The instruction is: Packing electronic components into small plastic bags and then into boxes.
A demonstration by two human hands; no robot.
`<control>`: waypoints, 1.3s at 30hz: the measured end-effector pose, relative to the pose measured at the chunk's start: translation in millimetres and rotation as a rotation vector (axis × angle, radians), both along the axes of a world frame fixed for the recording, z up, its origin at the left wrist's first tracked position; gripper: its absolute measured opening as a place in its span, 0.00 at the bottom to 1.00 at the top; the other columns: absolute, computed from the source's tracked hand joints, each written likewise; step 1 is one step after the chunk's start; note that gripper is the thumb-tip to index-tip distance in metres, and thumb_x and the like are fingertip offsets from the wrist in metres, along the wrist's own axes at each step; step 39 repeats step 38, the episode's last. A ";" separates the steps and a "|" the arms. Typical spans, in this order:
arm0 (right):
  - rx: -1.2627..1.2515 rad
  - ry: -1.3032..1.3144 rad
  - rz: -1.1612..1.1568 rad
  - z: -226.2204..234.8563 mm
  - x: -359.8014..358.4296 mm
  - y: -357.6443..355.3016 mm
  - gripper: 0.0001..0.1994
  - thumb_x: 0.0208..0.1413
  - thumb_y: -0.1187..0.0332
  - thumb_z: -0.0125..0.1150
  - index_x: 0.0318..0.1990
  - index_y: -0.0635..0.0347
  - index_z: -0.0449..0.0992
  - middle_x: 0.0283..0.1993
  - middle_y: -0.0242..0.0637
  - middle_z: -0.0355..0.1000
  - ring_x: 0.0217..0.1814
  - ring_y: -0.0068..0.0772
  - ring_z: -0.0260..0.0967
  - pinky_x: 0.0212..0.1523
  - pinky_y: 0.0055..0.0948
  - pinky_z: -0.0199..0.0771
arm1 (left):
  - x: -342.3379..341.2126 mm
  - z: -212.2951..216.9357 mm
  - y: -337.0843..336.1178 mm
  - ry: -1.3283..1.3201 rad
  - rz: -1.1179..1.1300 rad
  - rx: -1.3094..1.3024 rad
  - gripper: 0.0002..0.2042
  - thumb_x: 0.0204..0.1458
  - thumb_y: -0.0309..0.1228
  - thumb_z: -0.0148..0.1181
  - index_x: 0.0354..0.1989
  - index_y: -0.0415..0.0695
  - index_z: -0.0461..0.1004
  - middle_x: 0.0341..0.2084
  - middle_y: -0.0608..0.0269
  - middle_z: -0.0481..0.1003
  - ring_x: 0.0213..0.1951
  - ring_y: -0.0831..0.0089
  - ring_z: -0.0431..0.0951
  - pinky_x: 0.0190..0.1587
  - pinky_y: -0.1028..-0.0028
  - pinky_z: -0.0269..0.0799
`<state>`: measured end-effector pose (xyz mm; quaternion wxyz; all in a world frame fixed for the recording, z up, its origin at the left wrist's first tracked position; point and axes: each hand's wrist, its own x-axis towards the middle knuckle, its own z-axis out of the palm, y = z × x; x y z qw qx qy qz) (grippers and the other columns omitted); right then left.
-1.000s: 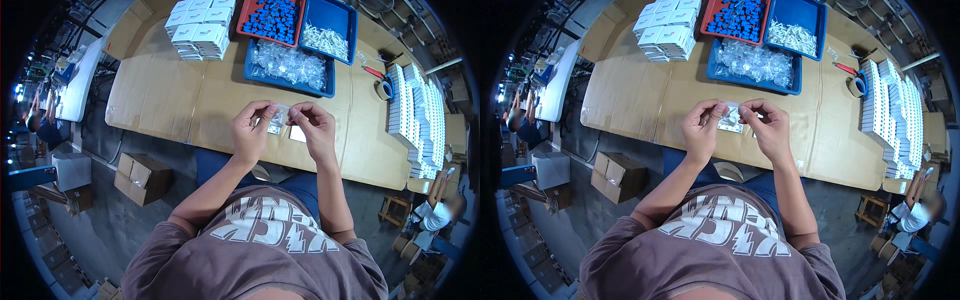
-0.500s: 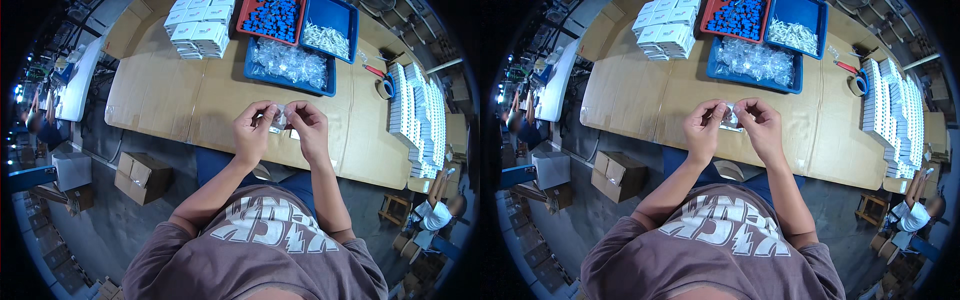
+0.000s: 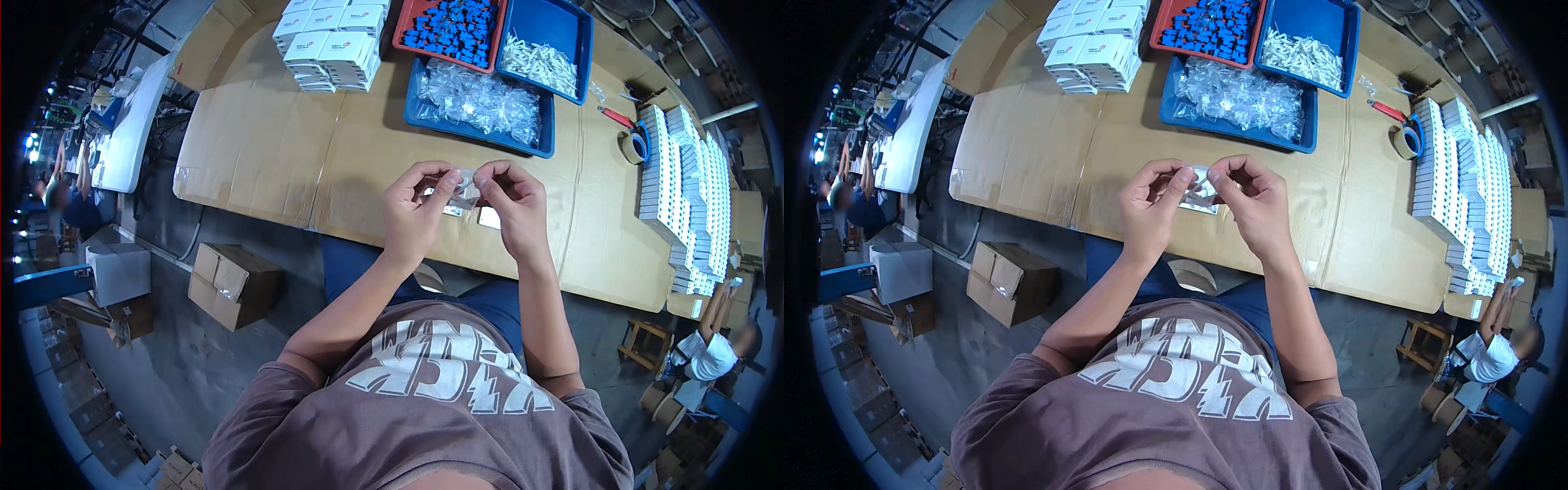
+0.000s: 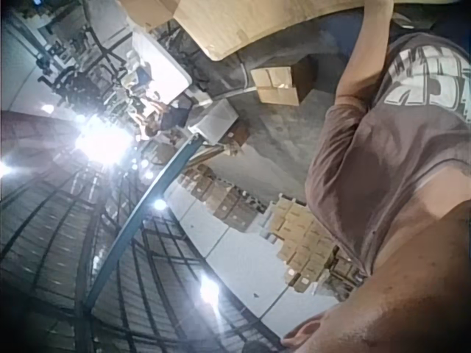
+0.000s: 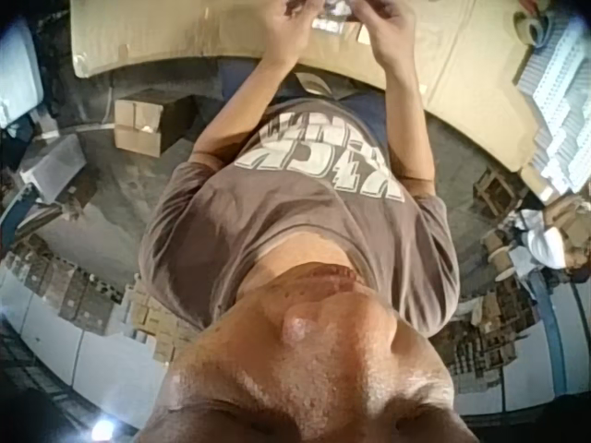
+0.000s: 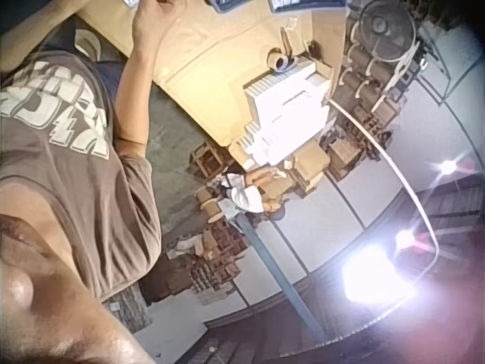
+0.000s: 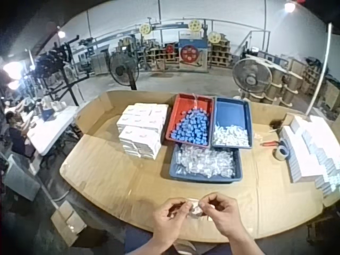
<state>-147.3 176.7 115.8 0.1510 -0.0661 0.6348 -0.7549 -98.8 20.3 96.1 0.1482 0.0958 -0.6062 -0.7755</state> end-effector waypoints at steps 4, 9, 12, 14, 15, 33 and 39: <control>-0.026 -0.004 -0.005 -1.0 0.9 -1.1 0.05 0.65 0.72 0.63 0.43 0.65 0.79 0.39 0.31 0.77 0.40 0.19 0.74 0.40 0.25 0.80 | 1.3 1.5 -2.4 0.022 -0.051 -0.004 0.09 0.62 0.28 0.66 0.45 0.36 0.79 0.36 0.65 0.81 0.40 0.81 0.79 0.43 0.81 0.74; -0.036 -0.058 0.001 -2.2 2.0 -1.3 0.05 0.65 0.71 0.64 0.43 0.64 0.79 0.39 0.30 0.78 0.39 0.18 0.74 0.39 0.25 0.79 | 2.2 2.6 -1.5 0.022 -0.039 -0.014 0.09 0.62 0.28 0.66 0.45 0.36 0.79 0.36 0.65 0.81 0.41 0.81 0.79 0.43 0.81 0.74; -0.071 -0.080 0.003 -2.6 2.3 -3.2 0.06 0.64 0.71 0.65 0.43 0.64 0.79 0.38 0.30 0.78 0.39 0.18 0.74 0.39 0.23 0.77 | 1.7 1.1 -2.0 0.060 -0.041 -0.025 0.10 0.62 0.28 0.66 0.46 0.36 0.78 0.37 0.65 0.80 0.41 0.81 0.79 0.44 0.80 0.75; -0.065 -0.029 0.006 -4.9 2.7 -3.3 0.06 0.64 0.71 0.65 0.43 0.64 0.79 0.38 0.30 0.78 0.38 0.18 0.74 0.39 0.22 0.76 | 2.0 0.4 -2.1 0.019 -0.091 0.017 0.11 0.62 0.28 0.65 0.49 0.37 0.77 0.38 0.65 0.80 0.42 0.81 0.79 0.45 0.79 0.75; -0.066 -0.029 0.006 -5.7 2.5 -3.5 0.06 0.64 0.71 0.65 0.43 0.64 0.79 0.38 0.30 0.78 0.38 0.18 0.74 0.39 0.22 0.76 | 1.5 1.1 -1.4 0.019 -0.091 0.016 0.11 0.62 0.28 0.65 0.49 0.37 0.77 0.38 0.65 0.80 0.42 0.81 0.79 0.45 0.79 0.75; -0.011 0.010 0.034 -4.9 2.5 -2.3 0.07 0.64 0.72 0.65 0.44 0.68 0.80 0.37 0.33 0.79 0.39 0.19 0.73 0.40 0.22 0.76 | 1.3 -0.9 -0.4 -0.015 -0.107 -0.003 0.09 0.63 0.30 0.64 0.45 0.37 0.77 0.37 0.65 0.80 0.40 0.82 0.78 0.42 0.79 0.76; 0.057 0.049 0.074 -8.3 0.5 2.5 0.08 0.64 0.72 0.64 0.47 0.64 0.81 0.41 0.34 0.80 0.41 0.20 0.75 0.45 0.24 0.79 | -1.4 -9.9 -7.4 0.051 -0.158 -0.142 0.09 0.63 0.29 0.63 0.48 0.40 0.77 0.43 0.66 0.79 0.42 0.82 0.78 0.44 0.81 0.74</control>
